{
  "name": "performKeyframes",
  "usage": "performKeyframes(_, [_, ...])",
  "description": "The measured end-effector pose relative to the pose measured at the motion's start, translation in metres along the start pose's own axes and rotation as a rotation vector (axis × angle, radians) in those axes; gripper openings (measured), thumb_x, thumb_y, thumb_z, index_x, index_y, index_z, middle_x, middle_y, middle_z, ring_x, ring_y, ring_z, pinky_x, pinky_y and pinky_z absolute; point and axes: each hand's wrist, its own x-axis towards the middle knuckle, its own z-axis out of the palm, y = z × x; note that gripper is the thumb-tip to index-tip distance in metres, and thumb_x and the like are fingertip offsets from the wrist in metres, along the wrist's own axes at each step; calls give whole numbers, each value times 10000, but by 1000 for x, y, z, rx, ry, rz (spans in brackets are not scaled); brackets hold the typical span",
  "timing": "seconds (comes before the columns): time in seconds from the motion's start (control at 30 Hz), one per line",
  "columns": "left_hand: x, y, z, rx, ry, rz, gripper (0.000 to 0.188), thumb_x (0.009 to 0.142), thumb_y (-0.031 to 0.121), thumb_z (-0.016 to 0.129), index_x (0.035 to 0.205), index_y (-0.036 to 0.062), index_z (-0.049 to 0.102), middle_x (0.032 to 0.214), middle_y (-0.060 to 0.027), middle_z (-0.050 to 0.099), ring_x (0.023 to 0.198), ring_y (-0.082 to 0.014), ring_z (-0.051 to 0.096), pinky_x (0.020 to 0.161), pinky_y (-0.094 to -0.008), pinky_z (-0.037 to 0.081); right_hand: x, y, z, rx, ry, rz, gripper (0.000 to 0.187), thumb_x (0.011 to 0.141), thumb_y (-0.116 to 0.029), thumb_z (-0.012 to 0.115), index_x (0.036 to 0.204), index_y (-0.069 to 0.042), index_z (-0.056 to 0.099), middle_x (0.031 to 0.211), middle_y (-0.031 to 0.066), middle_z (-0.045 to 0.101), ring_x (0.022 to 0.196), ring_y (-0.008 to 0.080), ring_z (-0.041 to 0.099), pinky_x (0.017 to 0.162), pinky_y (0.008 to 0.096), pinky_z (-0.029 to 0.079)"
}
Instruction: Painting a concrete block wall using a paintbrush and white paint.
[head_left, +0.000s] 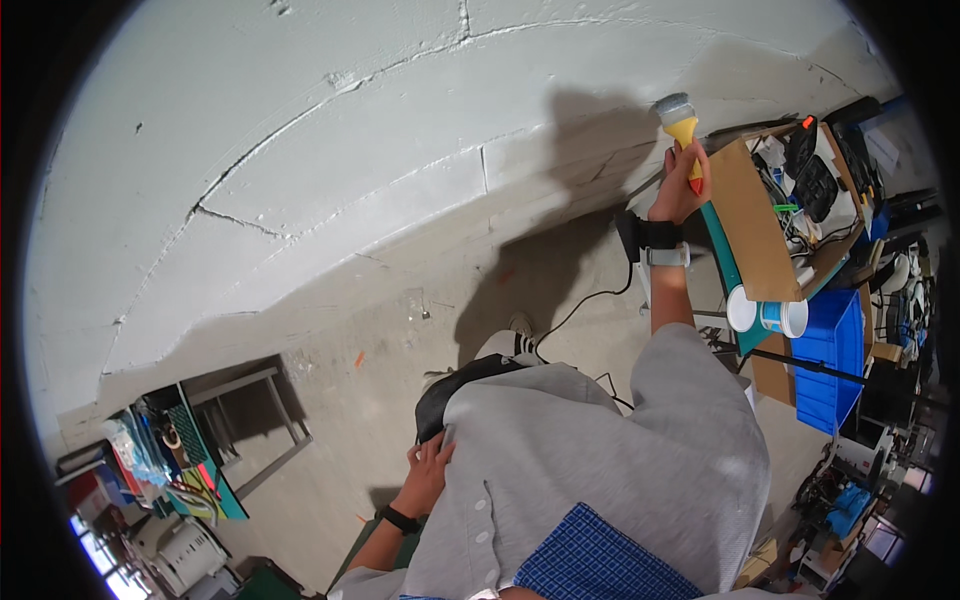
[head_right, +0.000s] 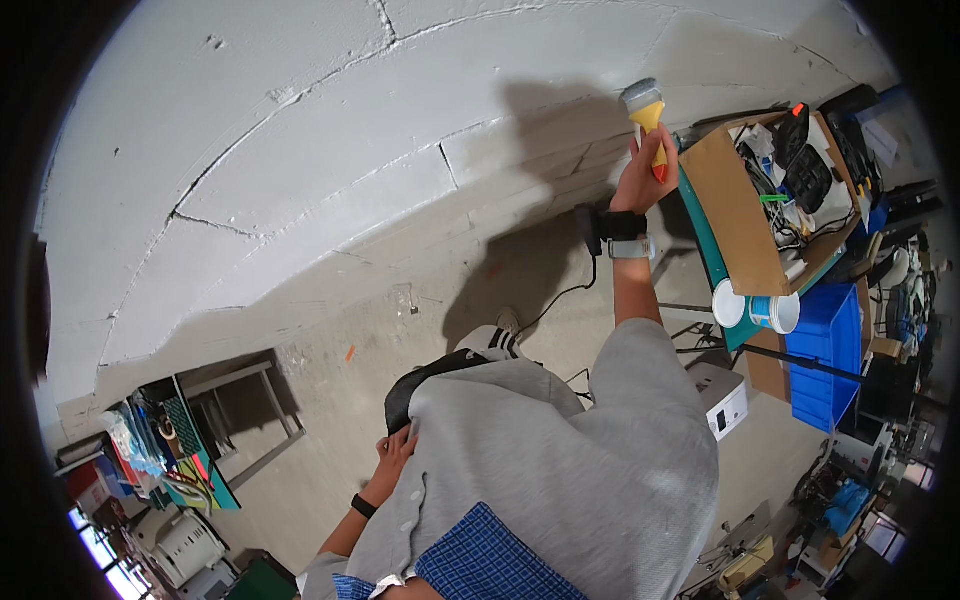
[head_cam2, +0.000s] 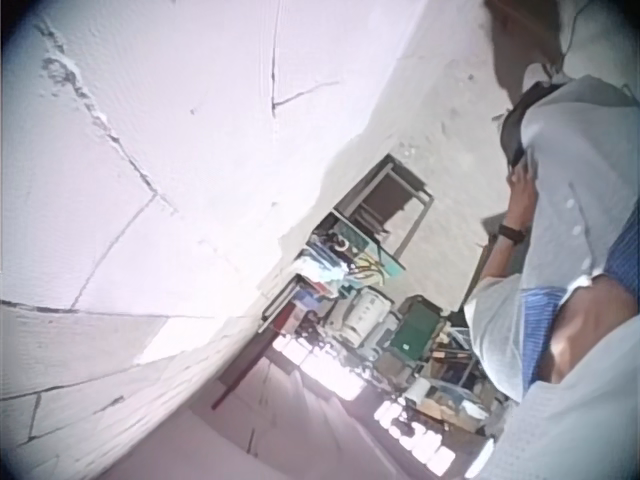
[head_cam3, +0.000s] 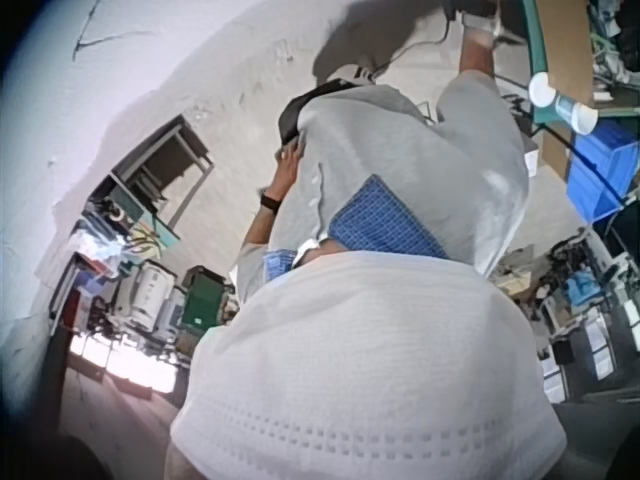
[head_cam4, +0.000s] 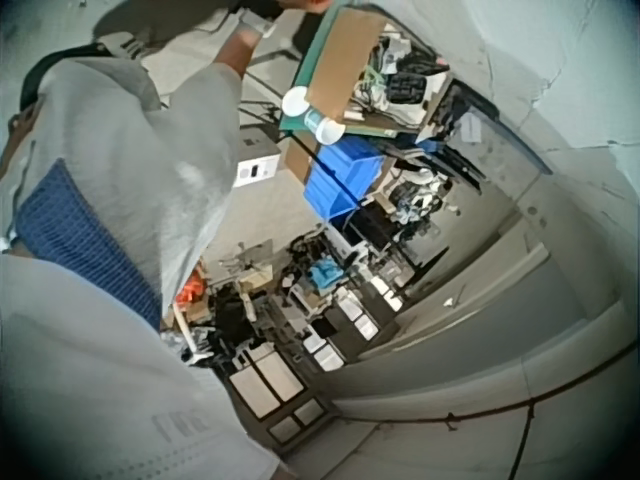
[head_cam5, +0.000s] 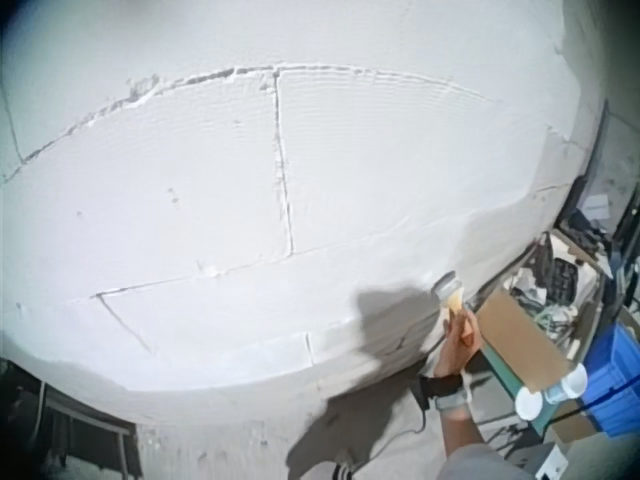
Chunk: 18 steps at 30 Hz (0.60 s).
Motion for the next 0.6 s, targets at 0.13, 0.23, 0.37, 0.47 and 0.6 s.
performKeyframes(0.13, [2, 15, -7, -18, -22, -7, 591, 832, -51, 516, 1393, 55, 362, 1444, -235, 383, 1272, -353, 440, 1052, -509, 272, 1, 6, 8, -63, 9, -48, 298, 1003, -200, 614, 1201, 20, 649, 1230, 134, 646, 1078, 278, 671, 889, 373, 587])
performKeyframes(0.23, [0, 16, -7, -79, -15, 7, 614, 823, -59, 519, 1401, 52, 345, 1442, -238, 379, 1256, -358, 447, 1040, -514, 277, 3, 11, 13, -80, -25, -122, 281, 986, -184, 640, 1178, 20, 665, 1171, 126, 678, 1022, 241, 679, 865, 344, 580])
performKeyframes(0.37, [-10, 8, 3, -81, -13, 17, 646, 799, -66, 530, 1404, 49, 334, 1437, -251, 373, 1254, -369, 443, 1026, -515, 278, -8, 13, 22, -275, -74, -297, 274, 953, -191, 687, 1143, 7, 688, 1007, 120, 734, 928, 191, 695, 810, 292, 544])
performKeyframes(0.47, [-17, 1, 5, -81, 3, 23, 648, 796, -63, 532, 1404, 52, 336, 1437, -254, 372, 1254, -370, 442, 1025, -512, 277, -34, 4, 35, -377, -120, -392, 286, 951, -208, 692, 1141, 6, 685, 978, 112, 737, 879, 188, 698, 802, 292, 546])
performKeyframes(0.6, [-28, -7, 4, -87, 18, 27, 644, 809, -46, 530, 1413, 59, 334, 1445, -250, 370, 1252, -370, 443, 1030, -509, 274, -67, -12, 46, -441, -192, -409, 295, 947, -222, 702, 1142, -1, 680, 978, 114, 740, 872, 181, 704, 795, 279, 543])
